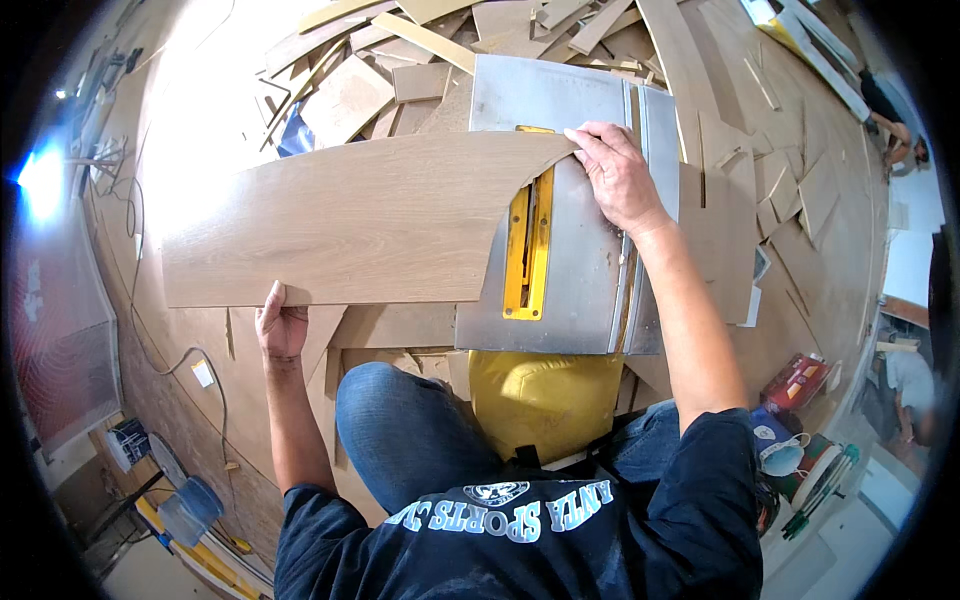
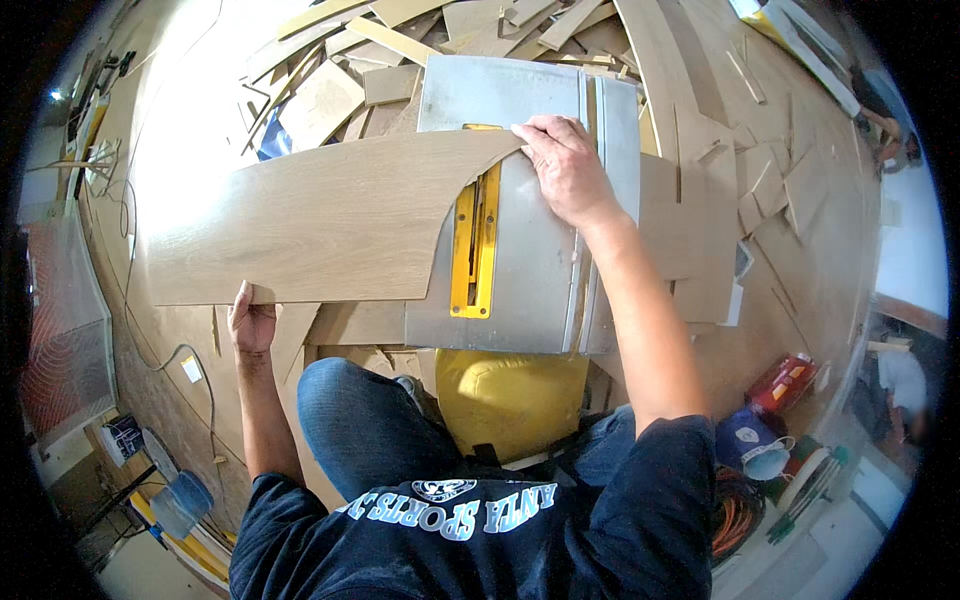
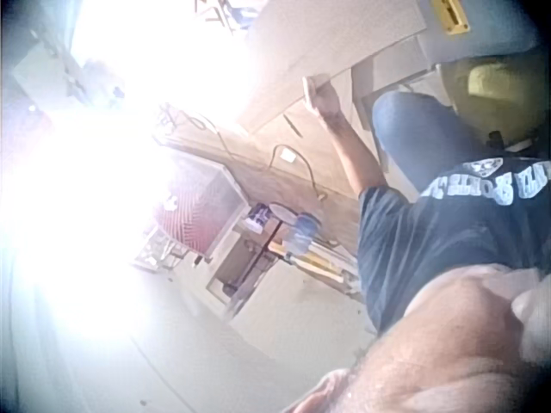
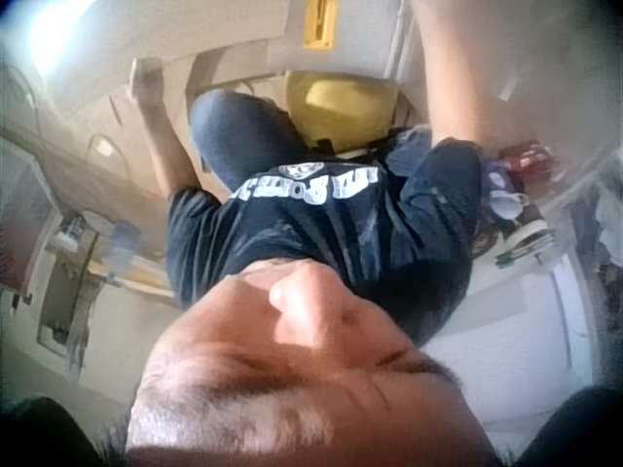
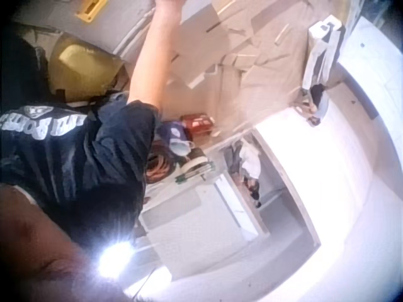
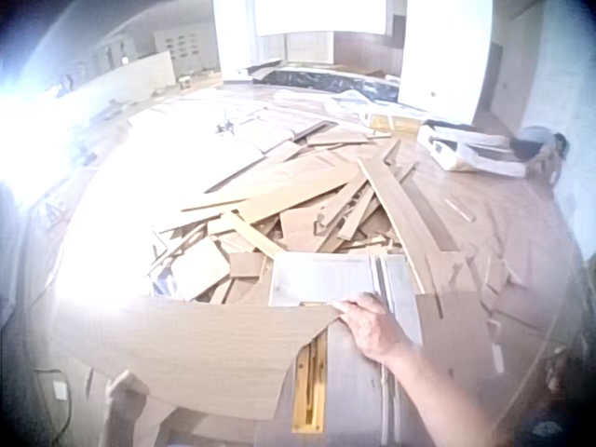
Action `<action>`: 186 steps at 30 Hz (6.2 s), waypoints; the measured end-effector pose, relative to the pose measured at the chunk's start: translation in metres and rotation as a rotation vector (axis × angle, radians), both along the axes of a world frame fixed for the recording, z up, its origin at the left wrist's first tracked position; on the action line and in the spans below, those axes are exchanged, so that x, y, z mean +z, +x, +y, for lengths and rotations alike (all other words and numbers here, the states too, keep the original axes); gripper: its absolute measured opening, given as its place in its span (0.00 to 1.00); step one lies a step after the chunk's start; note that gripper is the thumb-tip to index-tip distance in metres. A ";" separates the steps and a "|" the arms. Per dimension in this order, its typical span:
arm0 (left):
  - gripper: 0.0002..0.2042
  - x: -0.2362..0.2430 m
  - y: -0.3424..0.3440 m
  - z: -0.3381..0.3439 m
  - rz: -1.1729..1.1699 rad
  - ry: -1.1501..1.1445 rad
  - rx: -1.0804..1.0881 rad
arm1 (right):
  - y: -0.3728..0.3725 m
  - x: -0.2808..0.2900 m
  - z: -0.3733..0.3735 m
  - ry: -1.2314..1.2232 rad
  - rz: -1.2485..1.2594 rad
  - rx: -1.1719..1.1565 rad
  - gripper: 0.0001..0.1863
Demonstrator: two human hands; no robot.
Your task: The person uses a table saw to cut a curved piece of laminate flooring while kneeling on the ground.
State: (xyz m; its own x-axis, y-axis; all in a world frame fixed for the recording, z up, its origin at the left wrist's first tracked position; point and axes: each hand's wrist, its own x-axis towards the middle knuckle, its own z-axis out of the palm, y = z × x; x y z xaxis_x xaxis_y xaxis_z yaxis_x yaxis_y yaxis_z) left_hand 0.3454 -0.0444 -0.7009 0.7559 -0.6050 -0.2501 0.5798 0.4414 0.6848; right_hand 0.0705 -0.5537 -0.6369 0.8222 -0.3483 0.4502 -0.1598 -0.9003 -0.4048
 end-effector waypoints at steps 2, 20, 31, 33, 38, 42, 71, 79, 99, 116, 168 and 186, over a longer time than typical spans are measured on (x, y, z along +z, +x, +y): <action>0.11 0.000 0.000 -0.003 0.011 0.000 0.018 | 0.000 0.001 -0.002 -0.003 0.004 0.001 0.17; 0.13 0.003 -0.002 -0.025 -0.044 0.046 -0.016 | 0.000 -0.003 -0.012 0.017 -0.011 -0.033 0.16; 0.12 -0.005 0.005 -0.008 -0.011 0.005 -0.027 | -0.001 -0.001 -0.003 0.045 -0.007 -0.022 0.16; 0.11 -0.002 0.004 -0.007 -0.002 -0.009 -0.030 | 0.000 -0.001 0.000 0.035 -0.007 -0.020 0.16; 0.11 -0.008 0.009 0.007 -0.001 0.054 0.033 | 0.002 0.002 0.007 -0.004 0.003 -0.011 0.16; 0.11 -0.004 0.006 0.007 0.004 0.037 0.027 | 0.001 0.005 0.012 -0.009 -0.006 0.003 0.16; 0.12 -0.004 0.004 -0.012 0.005 -0.034 -0.052 | -0.001 -0.002 -0.014 -0.016 0.014 -0.020 0.17; 0.10 0.000 0.005 -0.029 0.011 0.041 0.006 | -0.001 -0.001 -0.020 -0.012 -0.002 -0.028 0.15; 0.11 -0.003 0.005 -0.016 -0.010 0.015 -0.017 | -0.004 0.002 -0.007 0.035 0.017 -0.012 0.16; 0.13 -0.015 0.012 -0.001 0.010 -0.011 -0.027 | -0.004 0.002 0.000 0.027 -0.005 -0.009 0.16; 0.14 0.019 -0.046 -0.059 0.015 0.097 0.133 | 0.015 -0.010 -0.036 0.052 0.040 -0.100 0.16; 0.12 0.016 -0.042 -0.046 -0.004 0.050 0.088 | 0.011 -0.006 -0.023 0.047 0.011 -0.090 0.16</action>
